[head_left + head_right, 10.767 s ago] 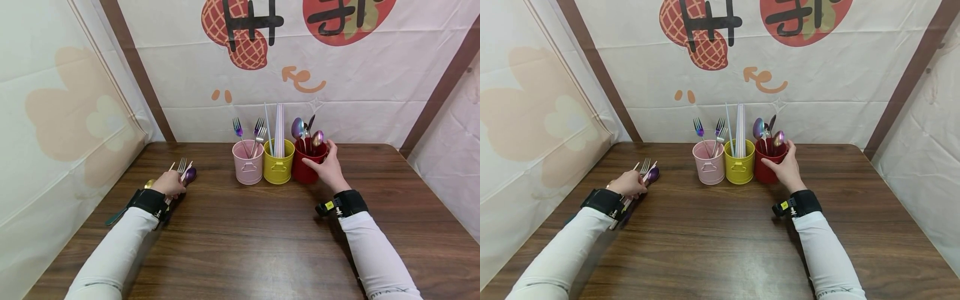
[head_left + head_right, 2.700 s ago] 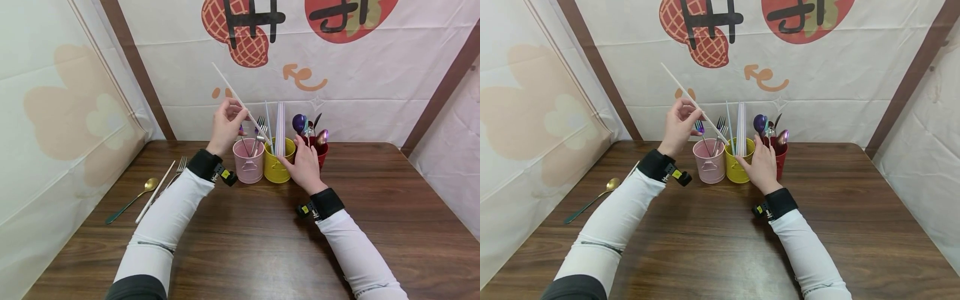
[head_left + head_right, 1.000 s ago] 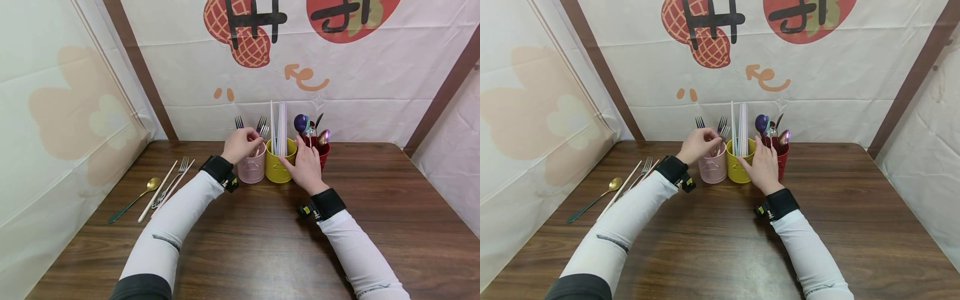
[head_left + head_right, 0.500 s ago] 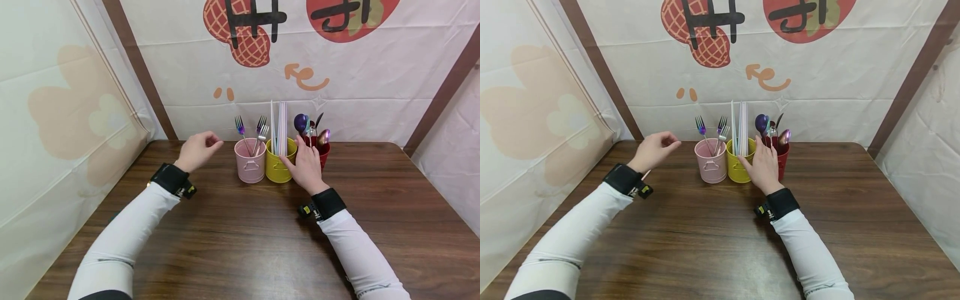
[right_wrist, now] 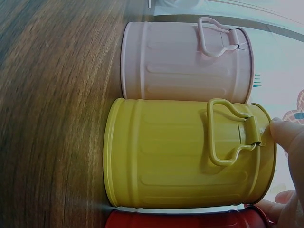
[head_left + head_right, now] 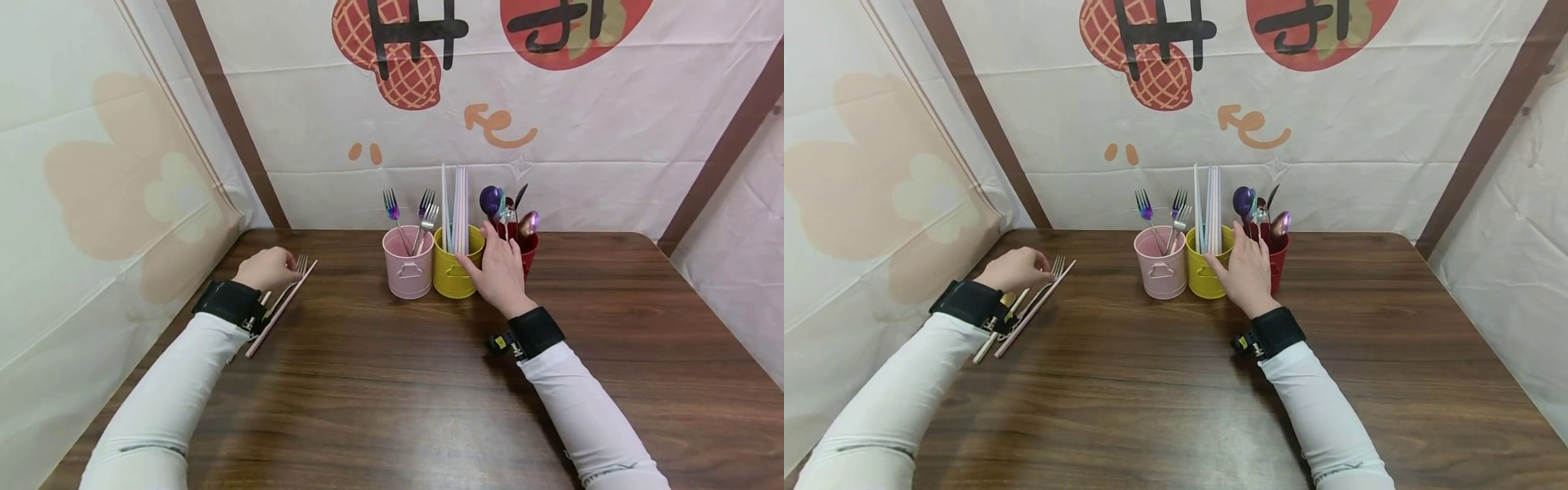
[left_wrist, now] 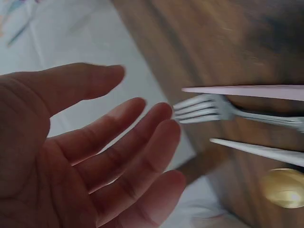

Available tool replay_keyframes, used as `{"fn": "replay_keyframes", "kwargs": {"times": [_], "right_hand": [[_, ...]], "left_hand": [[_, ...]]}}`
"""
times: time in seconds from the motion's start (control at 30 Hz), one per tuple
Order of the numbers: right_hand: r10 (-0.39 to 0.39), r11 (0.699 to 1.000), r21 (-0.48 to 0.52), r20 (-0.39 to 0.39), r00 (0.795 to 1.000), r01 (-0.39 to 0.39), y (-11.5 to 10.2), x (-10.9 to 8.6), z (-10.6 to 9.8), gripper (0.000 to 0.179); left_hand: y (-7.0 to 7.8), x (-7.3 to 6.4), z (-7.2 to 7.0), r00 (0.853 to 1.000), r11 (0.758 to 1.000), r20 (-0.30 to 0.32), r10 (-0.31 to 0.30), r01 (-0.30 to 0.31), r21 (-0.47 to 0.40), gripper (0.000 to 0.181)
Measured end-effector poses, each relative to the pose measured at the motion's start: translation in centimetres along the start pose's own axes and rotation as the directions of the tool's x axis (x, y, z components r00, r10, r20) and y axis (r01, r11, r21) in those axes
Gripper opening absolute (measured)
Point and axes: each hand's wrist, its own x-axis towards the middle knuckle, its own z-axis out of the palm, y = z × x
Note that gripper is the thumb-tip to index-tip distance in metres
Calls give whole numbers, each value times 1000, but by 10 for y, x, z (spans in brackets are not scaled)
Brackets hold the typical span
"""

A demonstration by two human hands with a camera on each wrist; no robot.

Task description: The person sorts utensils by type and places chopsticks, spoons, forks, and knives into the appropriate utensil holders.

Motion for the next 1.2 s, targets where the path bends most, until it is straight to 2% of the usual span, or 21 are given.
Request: {"fn": "replay_keyframes", "kwargs": {"times": [0.13, 0.27, 0.4, 0.53, 0.73, 0.9, 1.07, 1.2], "right_hand": [[4, 1000, 7, 5, 1000, -4, -1, 0, -1, 83], [6, 1000, 13, 5, 1000, -7, -1, 0, -1, 83], [8, 1000, 15, 4, 1000, -8, 0, 0, 0, 83], [12, 1000, 17, 10, 1000, -12, 0, 0, 0, 83], [11, 1000, 18, 10, 1000, -12, 1, 0, 0, 83], [16, 1000, 18, 15, 1000, -16, 1, -1, 0, 83], [13, 1000, 17, 14, 1000, -13, 1, 0, 0, 83], [12, 1000, 12, 11, 1000, -12, 2, 0, -1, 83]], "left_hand": [[-17, 4, 14, 997, 999, 77, -32, 33, -11, 18], [-28, 9, 26, 995, 999, 96, -38, 40, -16, 16], [-31, 10, 34, 994, 998, 98, -58, 60, -18, 11], [-33, 12, 41, 990, 994, 114, -81, 88, -59, 9], [-36, 20, 53, 991, 995, 108, -74, 81, -58, 16], [-33, 23, 56, 989, 995, 117, -86, 91, -39, 20], [-30, 21, 54, 985, 992, 143, -93, 104, -69, 21], [-27, 21, 49, 996, 994, 69, -58, 64, -90, 19]]}}
